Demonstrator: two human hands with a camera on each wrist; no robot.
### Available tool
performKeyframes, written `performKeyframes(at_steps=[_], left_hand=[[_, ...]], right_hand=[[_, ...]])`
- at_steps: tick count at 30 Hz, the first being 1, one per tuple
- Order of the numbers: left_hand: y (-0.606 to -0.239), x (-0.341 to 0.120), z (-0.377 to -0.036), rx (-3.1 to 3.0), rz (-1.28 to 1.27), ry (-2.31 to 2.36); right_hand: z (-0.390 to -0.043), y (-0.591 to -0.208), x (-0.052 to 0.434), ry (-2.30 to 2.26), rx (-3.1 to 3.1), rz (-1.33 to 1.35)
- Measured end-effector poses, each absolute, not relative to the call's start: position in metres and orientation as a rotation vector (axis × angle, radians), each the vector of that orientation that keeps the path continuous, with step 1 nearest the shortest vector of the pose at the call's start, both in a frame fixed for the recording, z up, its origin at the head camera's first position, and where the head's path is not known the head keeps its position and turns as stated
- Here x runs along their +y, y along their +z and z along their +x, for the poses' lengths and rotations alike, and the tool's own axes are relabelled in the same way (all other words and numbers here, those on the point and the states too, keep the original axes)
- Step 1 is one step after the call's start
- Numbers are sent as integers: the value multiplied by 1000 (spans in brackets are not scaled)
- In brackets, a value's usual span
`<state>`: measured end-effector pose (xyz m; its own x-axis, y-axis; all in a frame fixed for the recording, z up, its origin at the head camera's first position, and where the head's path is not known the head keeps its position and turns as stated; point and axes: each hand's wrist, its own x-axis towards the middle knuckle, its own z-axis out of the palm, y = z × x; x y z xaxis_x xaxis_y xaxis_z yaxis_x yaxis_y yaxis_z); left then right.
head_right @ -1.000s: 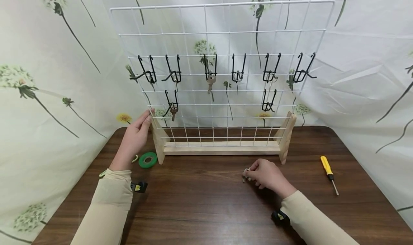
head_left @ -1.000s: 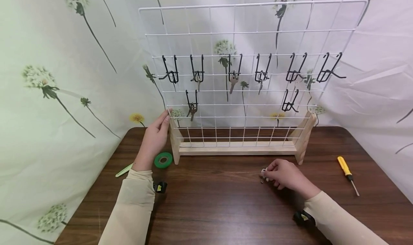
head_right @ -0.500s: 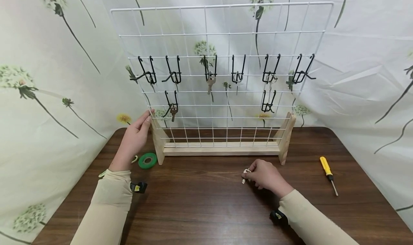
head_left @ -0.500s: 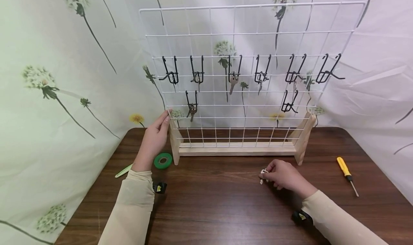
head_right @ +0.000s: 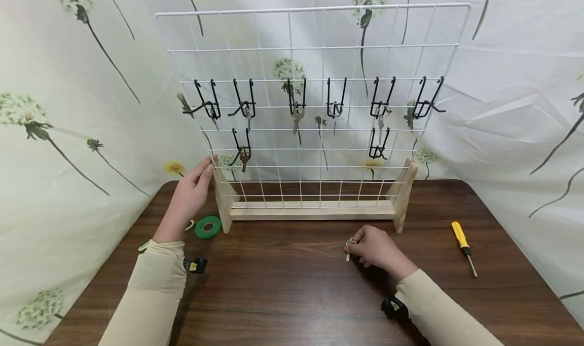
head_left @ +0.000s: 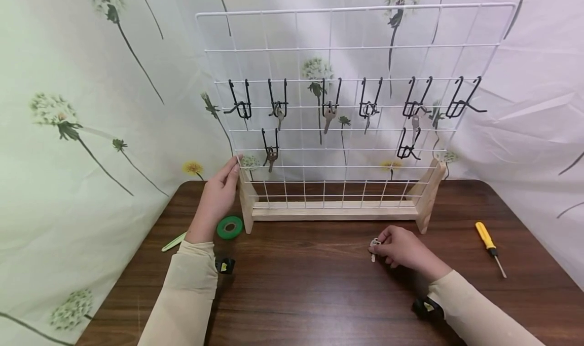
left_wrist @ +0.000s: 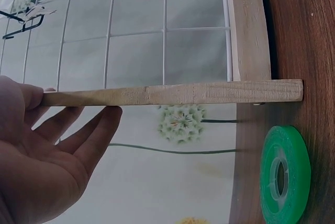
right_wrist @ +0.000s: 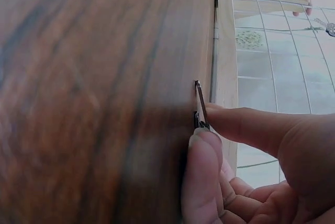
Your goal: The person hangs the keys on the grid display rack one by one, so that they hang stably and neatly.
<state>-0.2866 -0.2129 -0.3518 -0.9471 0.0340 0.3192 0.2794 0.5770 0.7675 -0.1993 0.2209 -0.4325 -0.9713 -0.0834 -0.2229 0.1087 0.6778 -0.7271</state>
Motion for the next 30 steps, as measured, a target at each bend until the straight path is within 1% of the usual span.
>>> performKeyframes(at_steps=[6, 18, 30], left_hand=[[-354, -212, -288, -2546, -261, -1298], [-353, -211, -288, -2542, -254, -1285], [-353, -212, -287, -2544, -253, -1291]], right_hand=[[-201, -437, 227, -1211, 2603, -8], [-207, -434, 243, -1261, 2419, -243], [-213, -437, 257, -1399, 2216, -331]])
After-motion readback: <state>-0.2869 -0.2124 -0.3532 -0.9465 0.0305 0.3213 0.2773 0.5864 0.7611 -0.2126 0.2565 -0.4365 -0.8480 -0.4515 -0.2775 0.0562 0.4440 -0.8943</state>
